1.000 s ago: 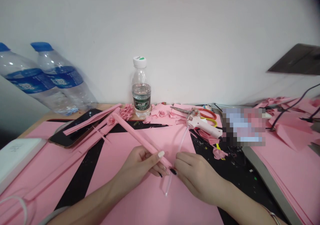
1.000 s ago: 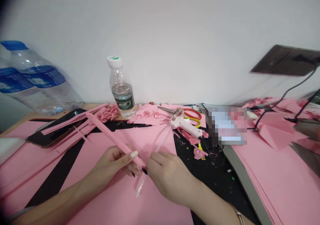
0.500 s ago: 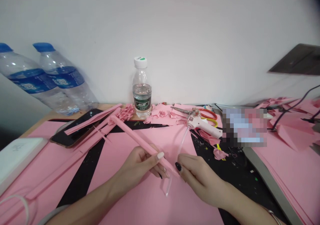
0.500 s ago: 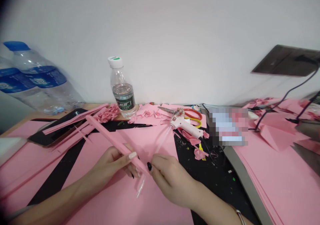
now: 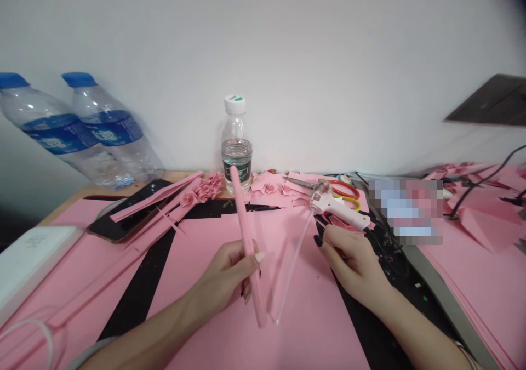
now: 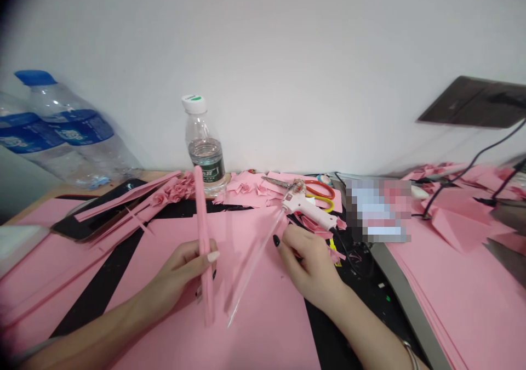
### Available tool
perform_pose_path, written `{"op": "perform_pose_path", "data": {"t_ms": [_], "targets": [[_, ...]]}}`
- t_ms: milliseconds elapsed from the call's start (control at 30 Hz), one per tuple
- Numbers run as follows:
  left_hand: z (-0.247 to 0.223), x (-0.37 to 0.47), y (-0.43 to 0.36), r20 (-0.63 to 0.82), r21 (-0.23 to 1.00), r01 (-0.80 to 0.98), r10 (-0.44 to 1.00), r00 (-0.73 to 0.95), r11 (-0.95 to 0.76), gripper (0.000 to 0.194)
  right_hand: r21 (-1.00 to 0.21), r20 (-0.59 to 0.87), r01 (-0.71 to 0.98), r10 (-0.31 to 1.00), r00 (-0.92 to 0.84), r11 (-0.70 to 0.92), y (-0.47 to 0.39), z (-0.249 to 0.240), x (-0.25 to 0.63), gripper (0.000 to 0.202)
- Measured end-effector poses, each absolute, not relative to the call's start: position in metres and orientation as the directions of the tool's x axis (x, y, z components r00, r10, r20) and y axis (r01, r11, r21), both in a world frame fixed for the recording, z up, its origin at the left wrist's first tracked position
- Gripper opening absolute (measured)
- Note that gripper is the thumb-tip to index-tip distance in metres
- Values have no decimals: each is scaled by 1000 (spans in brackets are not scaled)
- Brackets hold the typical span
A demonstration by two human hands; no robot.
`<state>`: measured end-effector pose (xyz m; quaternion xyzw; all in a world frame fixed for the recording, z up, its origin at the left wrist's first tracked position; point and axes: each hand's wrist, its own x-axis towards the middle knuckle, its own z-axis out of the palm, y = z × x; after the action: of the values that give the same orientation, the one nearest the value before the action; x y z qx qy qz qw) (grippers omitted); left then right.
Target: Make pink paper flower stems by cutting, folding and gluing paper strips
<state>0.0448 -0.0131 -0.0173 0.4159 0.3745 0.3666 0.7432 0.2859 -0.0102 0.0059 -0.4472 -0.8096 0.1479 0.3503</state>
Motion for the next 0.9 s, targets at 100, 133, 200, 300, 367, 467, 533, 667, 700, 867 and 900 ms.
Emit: {"op": "perform_pose_path", "data": {"t_ms": [100, 133, 200, 300, 367, 467, 533, 667, 700, 867, 900], "targets": [[-18, 41, -15, -255, 921, -143, 837, 484, 363, 50, -493, 462, 671, 820, -338, 554, -6, 6, 292, 40], [-19, 39, -15, -246, 932, -117, 837, 489, 342, 51, -482, 462, 685, 823, -330, 546, -4, 7, 294, 39], [-21, 36, -15, -217, 952, -82, 838, 501, 295, 52, -472, 450, 716, 839, -305, 514, -1, 8, 296, 31], [-21, 33, -14, -177, 964, -78, 829, 531, 256, 48, -469, 441, 751, 860, -256, 464, 1, 10, 297, 9], [-19, 32, -13, -174, 961, -80, 805, 568, 264, 46, -485, 473, 737, 850, -233, 472, 1, 10, 297, 10], [-14, 31, -13, -205, 947, -58, 736, 645, 315, 43, -579, 513, 656, 842, -168, 484, -1, 7, 295, 21], [-10, 32, -13, -211, 944, -30, 670, 712, 330, 42, -714, 466, 541, 878, -105, 444, -3, 6, 293, 10], [-5, 33, -13, -240, 942, 63, 531, 813, 330, 38, -922, 288, 222, 945, -154, 317, -7, 6, 286, 37], [-4, 33, -14, -249, 943, 87, 506, 826, 322, 38, -939, 259, 186, 951, -168, 289, -9, 7, 284, 40], [-4, 33, -14, -229, 966, 140, 462, 857, 218, 46, -973, 154, 157, 981, -116, 172, -14, 10, 279, 29], [-4, 33, -14, -233, 966, 147, 460, 857, 214, 46, -979, 135, 139, 984, -114, 150, -14, 10, 279, 28]]}}
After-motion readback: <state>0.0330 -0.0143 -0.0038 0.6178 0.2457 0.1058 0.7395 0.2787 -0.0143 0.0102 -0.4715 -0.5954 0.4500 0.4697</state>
